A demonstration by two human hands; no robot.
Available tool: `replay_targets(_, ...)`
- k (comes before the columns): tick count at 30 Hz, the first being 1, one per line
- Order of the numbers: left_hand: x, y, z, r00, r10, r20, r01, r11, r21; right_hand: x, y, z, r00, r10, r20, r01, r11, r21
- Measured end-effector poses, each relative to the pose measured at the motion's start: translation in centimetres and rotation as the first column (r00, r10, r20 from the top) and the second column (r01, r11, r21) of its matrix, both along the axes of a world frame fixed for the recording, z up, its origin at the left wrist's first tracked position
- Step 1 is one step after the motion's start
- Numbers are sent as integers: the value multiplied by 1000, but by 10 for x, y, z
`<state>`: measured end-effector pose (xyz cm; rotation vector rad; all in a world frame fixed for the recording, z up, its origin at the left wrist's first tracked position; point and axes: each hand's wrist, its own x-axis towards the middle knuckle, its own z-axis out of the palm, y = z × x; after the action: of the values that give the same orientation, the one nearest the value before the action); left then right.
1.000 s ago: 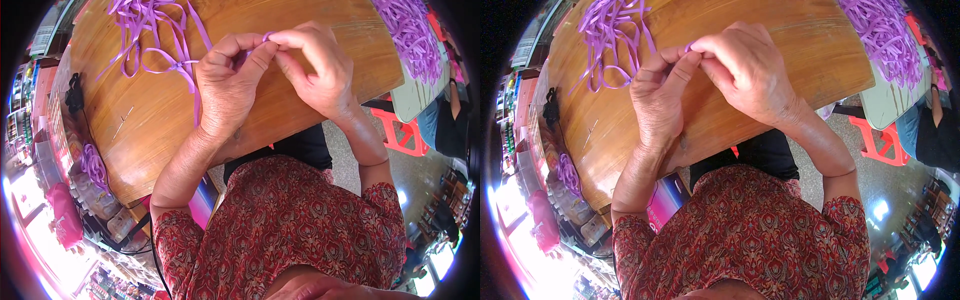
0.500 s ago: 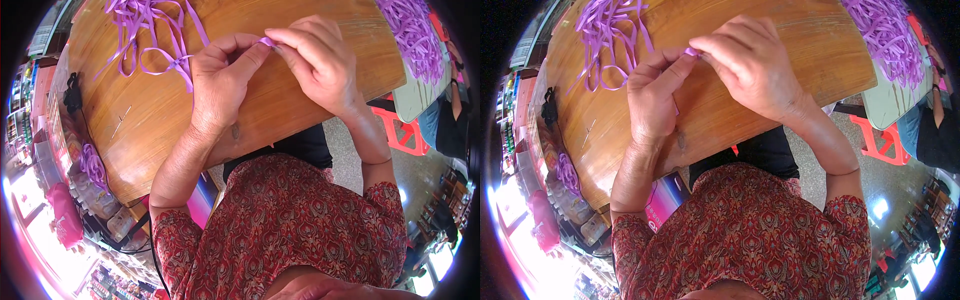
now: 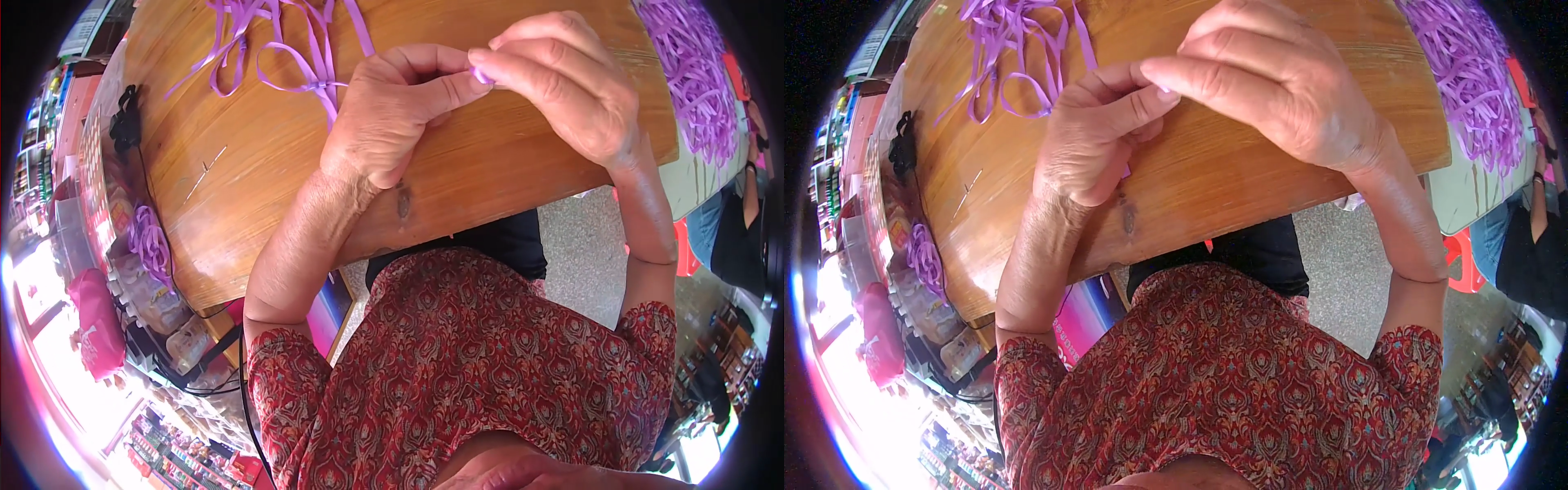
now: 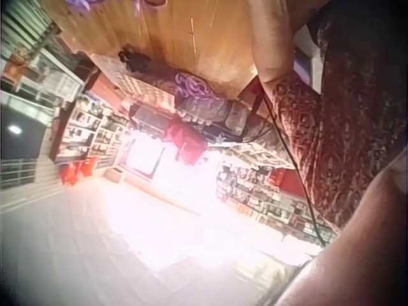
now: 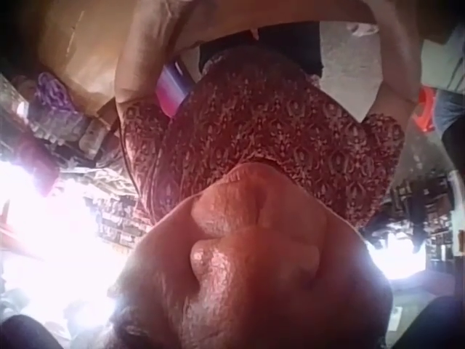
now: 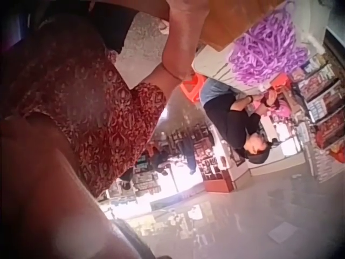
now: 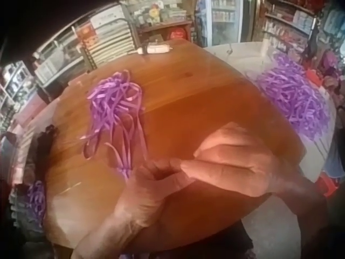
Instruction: The person picks up purple ribbons and joins the ends of each ribbon together by inserting one end into a plastic connector on the other. After connecting each ribbon, the person places it onto a pile on the table.
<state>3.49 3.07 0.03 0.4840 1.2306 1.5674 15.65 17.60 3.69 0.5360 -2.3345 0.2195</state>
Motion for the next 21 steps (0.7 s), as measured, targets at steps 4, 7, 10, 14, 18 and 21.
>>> replay_targets(4,7,2,2,985,89,-146,-87,996,26,4,-5,8,969,-172,177,214,942,-257)
replay_targets(7,7,3,0,968,135,-210,-127,991,50,5,-6,2,958,-237,160,279,898,-341)
replay_targets(10,10,5,-2,953,231,-194,-212,971,111,10,-11,2,964,-154,219,255,775,-578)
replay_targets(14,11,5,-4,934,219,-282,-190,973,129,8,-13,2,956,-83,283,258,701,-665)
replay_targets(18,12,4,-3,899,208,-384,-159,975,156,9,-13,-9,962,-14,274,227,604,-764)
replay_targets(21,15,3,-4,899,242,-364,-155,955,252,5,-16,-10,870,193,453,452,55,-890)
